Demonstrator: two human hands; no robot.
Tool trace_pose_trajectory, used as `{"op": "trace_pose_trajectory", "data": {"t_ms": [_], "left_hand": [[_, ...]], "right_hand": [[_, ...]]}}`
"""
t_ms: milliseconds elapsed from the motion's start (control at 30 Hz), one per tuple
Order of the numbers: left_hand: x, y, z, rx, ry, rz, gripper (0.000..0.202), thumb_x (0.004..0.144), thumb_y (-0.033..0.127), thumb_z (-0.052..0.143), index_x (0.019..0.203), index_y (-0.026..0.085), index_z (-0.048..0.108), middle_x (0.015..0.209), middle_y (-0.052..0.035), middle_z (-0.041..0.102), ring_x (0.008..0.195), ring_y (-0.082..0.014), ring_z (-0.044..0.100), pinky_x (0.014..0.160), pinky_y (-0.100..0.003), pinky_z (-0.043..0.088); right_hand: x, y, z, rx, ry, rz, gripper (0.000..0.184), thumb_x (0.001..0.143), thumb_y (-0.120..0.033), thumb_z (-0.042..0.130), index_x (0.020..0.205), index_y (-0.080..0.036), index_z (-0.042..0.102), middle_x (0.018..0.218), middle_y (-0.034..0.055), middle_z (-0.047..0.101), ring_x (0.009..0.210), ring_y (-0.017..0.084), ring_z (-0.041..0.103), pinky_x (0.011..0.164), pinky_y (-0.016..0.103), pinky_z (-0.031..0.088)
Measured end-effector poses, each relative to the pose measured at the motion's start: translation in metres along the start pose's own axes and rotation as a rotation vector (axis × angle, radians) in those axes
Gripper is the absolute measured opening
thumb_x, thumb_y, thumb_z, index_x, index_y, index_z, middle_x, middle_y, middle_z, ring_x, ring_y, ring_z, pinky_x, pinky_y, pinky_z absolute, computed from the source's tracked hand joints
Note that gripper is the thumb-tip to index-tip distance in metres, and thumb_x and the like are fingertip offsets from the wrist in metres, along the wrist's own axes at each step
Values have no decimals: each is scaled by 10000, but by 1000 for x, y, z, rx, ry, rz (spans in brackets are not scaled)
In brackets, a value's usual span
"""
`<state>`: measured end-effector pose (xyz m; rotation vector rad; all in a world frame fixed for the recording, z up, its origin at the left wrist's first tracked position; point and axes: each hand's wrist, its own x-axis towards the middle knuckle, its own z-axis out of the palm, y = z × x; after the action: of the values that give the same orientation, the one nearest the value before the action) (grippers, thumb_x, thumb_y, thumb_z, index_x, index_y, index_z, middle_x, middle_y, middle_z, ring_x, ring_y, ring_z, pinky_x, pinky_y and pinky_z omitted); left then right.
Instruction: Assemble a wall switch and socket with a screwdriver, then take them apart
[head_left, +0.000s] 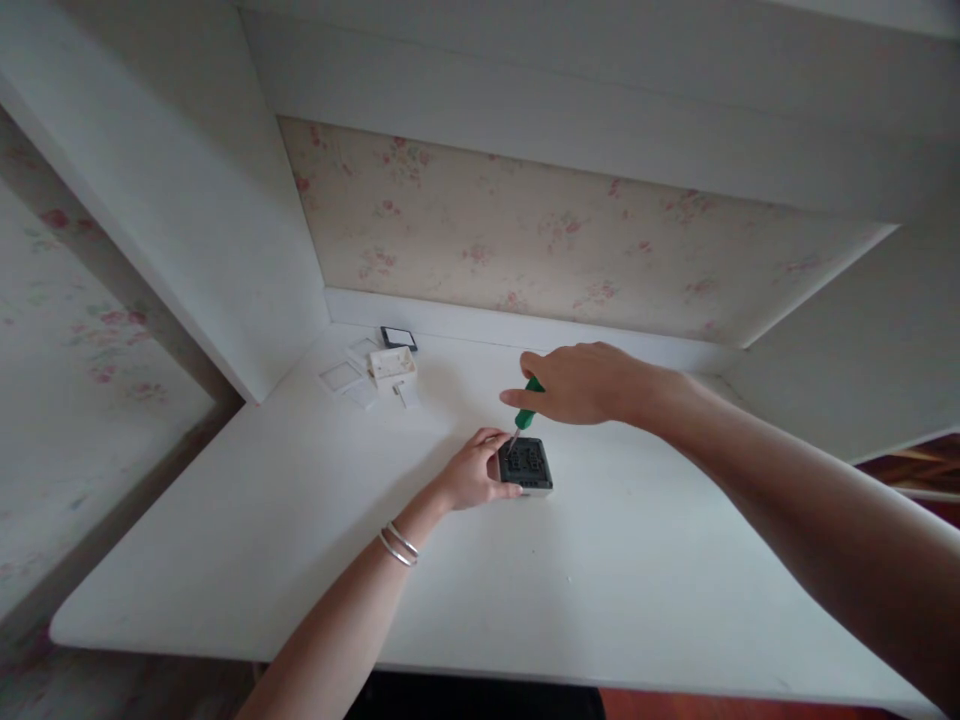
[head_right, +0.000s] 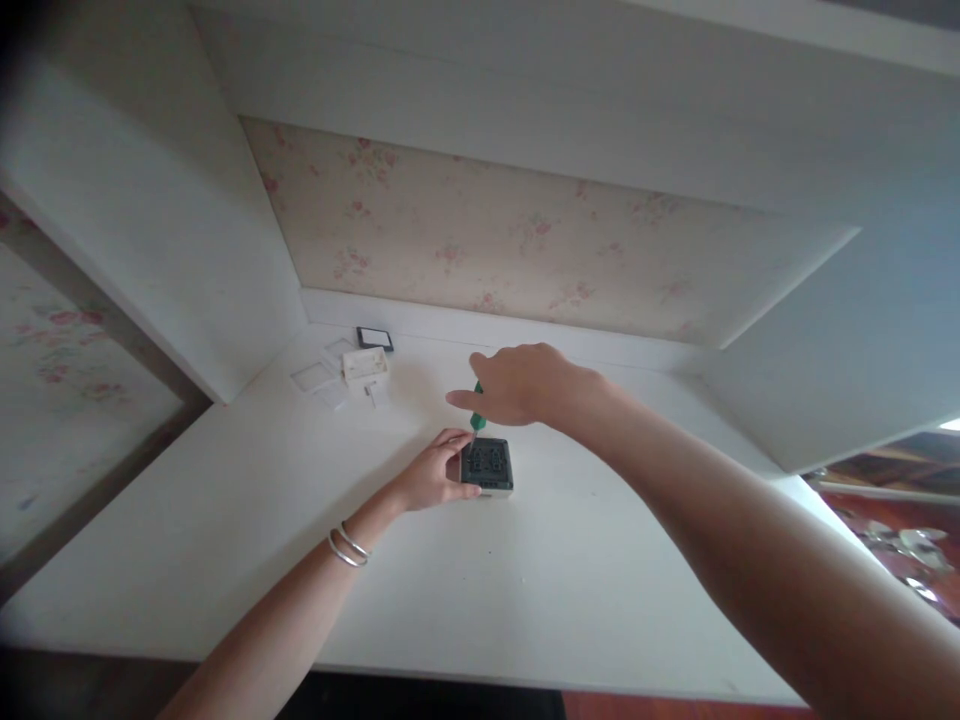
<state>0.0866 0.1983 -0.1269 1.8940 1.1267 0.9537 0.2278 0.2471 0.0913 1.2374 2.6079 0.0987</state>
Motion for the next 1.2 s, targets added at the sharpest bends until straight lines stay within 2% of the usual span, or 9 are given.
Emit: {"op": "trace_pose_trajectory", "data": {"t_ms": [167, 300, 433, 567, 700, 867, 1033, 1133, 1200], "left_hand": [[0, -3, 1, 5, -3, -11, 776, 604, 417, 805, 1277, 190, 494, 1278, -80, 446, 1202, -237, 447, 1084, -326, 333], [0, -2, 1, -16, 6, -23, 799, 603, 419, 807, 1297, 201, 477, 1280, -83, 447, 1206, -247, 443, 1084, -345, 335], [0, -2, 1, -15, 3, -22, 781, 602, 420, 807, 1281, 198, 494, 1281, -84, 447, 1210, -252, 439, 1090, -356, 328], [0, -2, 2, -25, 7, -19, 794, 597, 402, 814, 1292, 205, 484, 1281, -86, 449, 1205, -254, 445, 1093, -362, 321], [0, -1, 2, -11, 10, -18, 780, 601, 412, 810, 1280, 198, 492, 1271, -84, 455, 1201, -248, 447, 1087, -346, 326], [0, -1, 1, 9, 0, -11, 798, 609, 405, 804, 1302, 199, 468, 1280, -83, 453, 1206, -244, 444, 1085, -341, 329], [-1, -2, 0, 26, -9, -47, 827, 602, 408, 805, 1318, 188, 454, 1319, -87, 427, 1213, -253, 441, 1085, -346, 330], [0, -1, 0, 18, -11, -47, 832, 591, 408, 812, 1312, 193, 458, 1306, -85, 437, 1201, -251, 453, 1082, -346, 335], [0, -1, 0, 14, -6, -40, 828, 584, 401, 816, 1305, 195, 464, 1299, -85, 442, 1202, -252, 450, 1081, -350, 336]], "right_hand": [[2, 2, 3, 99, -28, -177, 392, 849, -445, 483, 1162, -209, 481, 1084, 112, 625, 798, 220, 617, 618, 291, 398], [3, -1, 0, -79, 43, -49, 525, 842, -632, 395, 1066, -186, 557, 960, 151, 659, 846, 313, 615, 643, 355, 400], [2, -1, -3, 63, -24, -145, 464, 851, -544, 449, 1197, -238, 487, 1084, 109, 645, 838, 254, 625, 625, 314, 406], [1, -1, -3, -89, -5, -13, 550, 840, -644, 386, 1031, -179, 608, 955, 164, 662, 880, 331, 614, 669, 373, 414], [-2, -1, -1, 48, -15, -126, 498, 867, -568, 397, 1228, -238, 491, 1123, 115, 627, 876, 273, 620, 661, 342, 419], [-3, -1, 1, -75, 20, -24, 545, 851, -629, 366, 1068, -178, 584, 953, 156, 662, 849, 323, 613, 656, 372, 407], [-5, 3, 3, 111, -43, -174, 423, 864, -504, 433, 1189, -241, 496, 1076, 99, 643, 825, 235, 620, 629, 306, 405], [-7, 3, 3, -18, -11, -59, 498, 847, -617, 381, 1033, -205, 589, 931, 132, 666, 822, 297, 614, 630, 348, 401], [-9, 2, 3, 11, -1, -61, 526, 841, -629, 377, 1120, -220, 554, 1012, 125, 656, 825, 290, 617, 639, 350, 407]]}}
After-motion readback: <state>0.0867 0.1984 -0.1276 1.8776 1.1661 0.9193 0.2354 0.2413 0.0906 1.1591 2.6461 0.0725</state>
